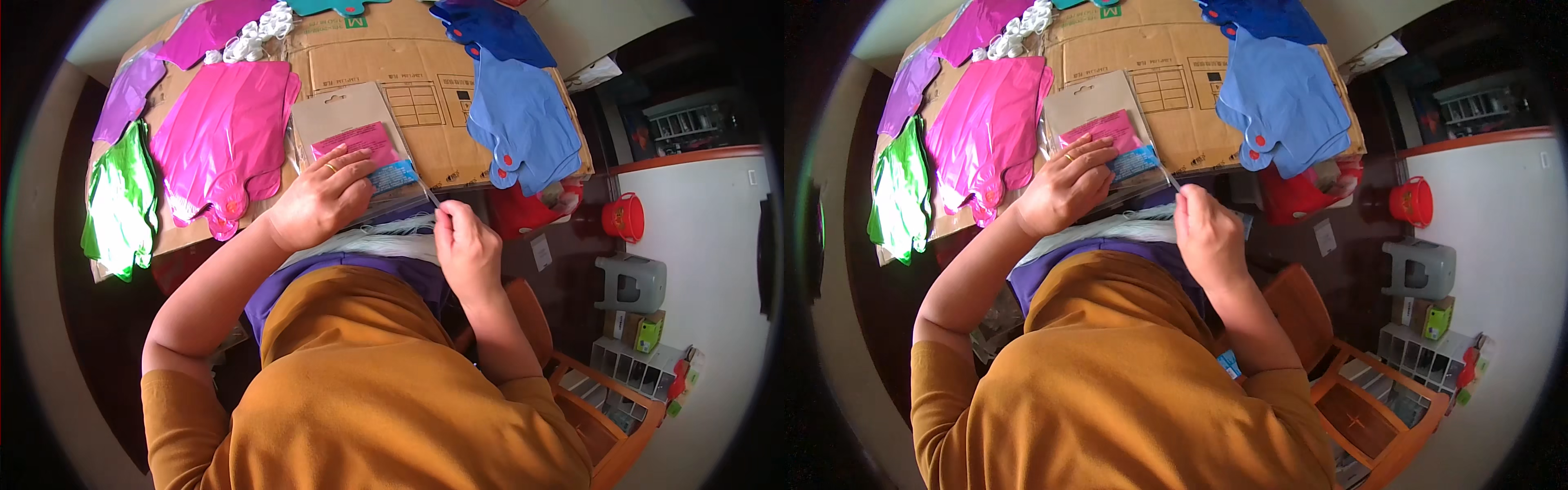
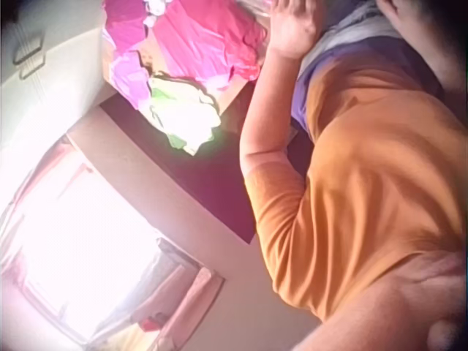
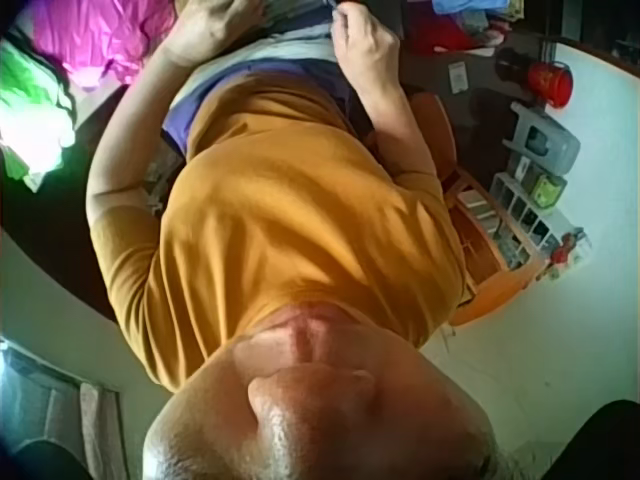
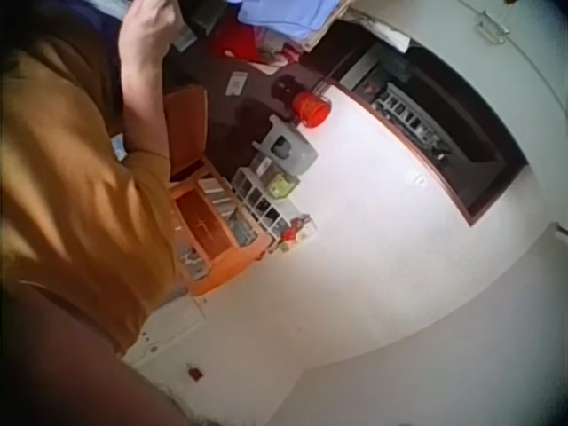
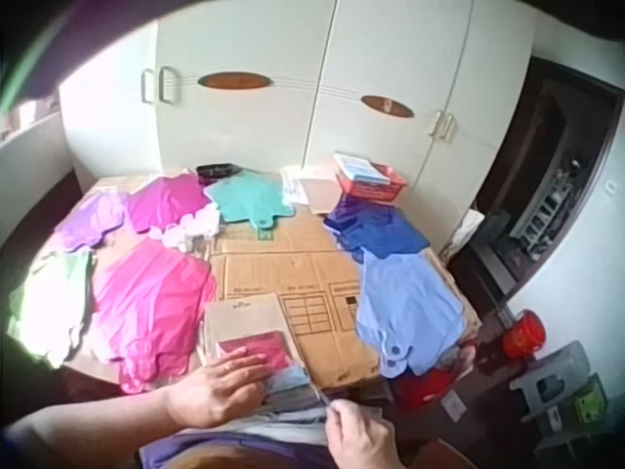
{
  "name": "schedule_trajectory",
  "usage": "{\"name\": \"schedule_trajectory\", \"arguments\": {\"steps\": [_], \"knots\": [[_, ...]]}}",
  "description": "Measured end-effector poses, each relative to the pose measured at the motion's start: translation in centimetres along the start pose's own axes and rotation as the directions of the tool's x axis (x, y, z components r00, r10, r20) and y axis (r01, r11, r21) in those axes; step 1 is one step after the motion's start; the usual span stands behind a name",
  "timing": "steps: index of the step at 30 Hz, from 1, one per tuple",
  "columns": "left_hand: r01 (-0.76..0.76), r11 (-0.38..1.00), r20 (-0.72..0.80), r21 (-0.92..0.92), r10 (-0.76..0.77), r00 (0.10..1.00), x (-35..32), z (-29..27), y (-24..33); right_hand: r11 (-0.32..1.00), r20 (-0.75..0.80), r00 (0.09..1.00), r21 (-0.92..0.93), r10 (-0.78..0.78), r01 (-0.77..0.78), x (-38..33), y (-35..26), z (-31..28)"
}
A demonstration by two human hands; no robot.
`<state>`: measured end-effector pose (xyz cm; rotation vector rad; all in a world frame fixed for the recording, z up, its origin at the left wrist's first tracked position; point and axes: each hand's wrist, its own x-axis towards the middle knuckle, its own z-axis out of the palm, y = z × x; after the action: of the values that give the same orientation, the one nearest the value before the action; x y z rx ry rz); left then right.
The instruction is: Folding colored plastic sheets and inserting them into retail packaging with cardboard backing.
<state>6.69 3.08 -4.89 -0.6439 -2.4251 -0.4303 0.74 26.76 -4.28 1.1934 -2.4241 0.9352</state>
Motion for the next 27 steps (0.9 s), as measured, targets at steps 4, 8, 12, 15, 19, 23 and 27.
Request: {"name": "schedule_trajectory", "arguments": {"steps": [4,8,12,15,19,23,27], "knots": [[-0.01,1.0,-0.002,-0.019,0.01,1.0,-0.2,0.0,0.0,0.985,0.126,0.988,0.137,0.091,-0.108,1.7,-0.9,0.6],[-0.002,0.999,0.017,-0.054,0.003,1.0,-0.3,-0.2,-0.1,0.903,0.371,0.922,0.349,0.114,-0.252,4.5,0.3,-0.5],[-0.01,0.997,0.0,-0.07,0.01,1.0,-0.5,0.1,-0.2,0.999,0.357,0.933,0.011,0.033,-0.039,7.6,0.6,0.2],[-0.01,0.998,-0.009,-0.067,0.01,1.0,-0.4,0.1,-0.6,0.967,0.122,0.973,-0.139,-0.197,0.214,8.1,1.4,2.5],[0.051,0.989,0.014,-0.139,-0.049,0.999,-0.1,-0.5,-0.4,0.998,0.165,0.986,0.056,0.032,-0.041,6.3,1.5,1.2],[0.122,0.962,0.034,-0.244,-0.117,0.993,-0.5,-0.5,-0.6,0.975,0.161,0.985,0.202,0.057,-0.089,5.5,2.0,-1.9],[0.132,0.945,0.073,-0.3,-0.115,0.991,0.0,-0.5,-0.8,0.979,0.193,0.975,0.191,-0.113,0.076,4.5,2.6,-0.5]]}}
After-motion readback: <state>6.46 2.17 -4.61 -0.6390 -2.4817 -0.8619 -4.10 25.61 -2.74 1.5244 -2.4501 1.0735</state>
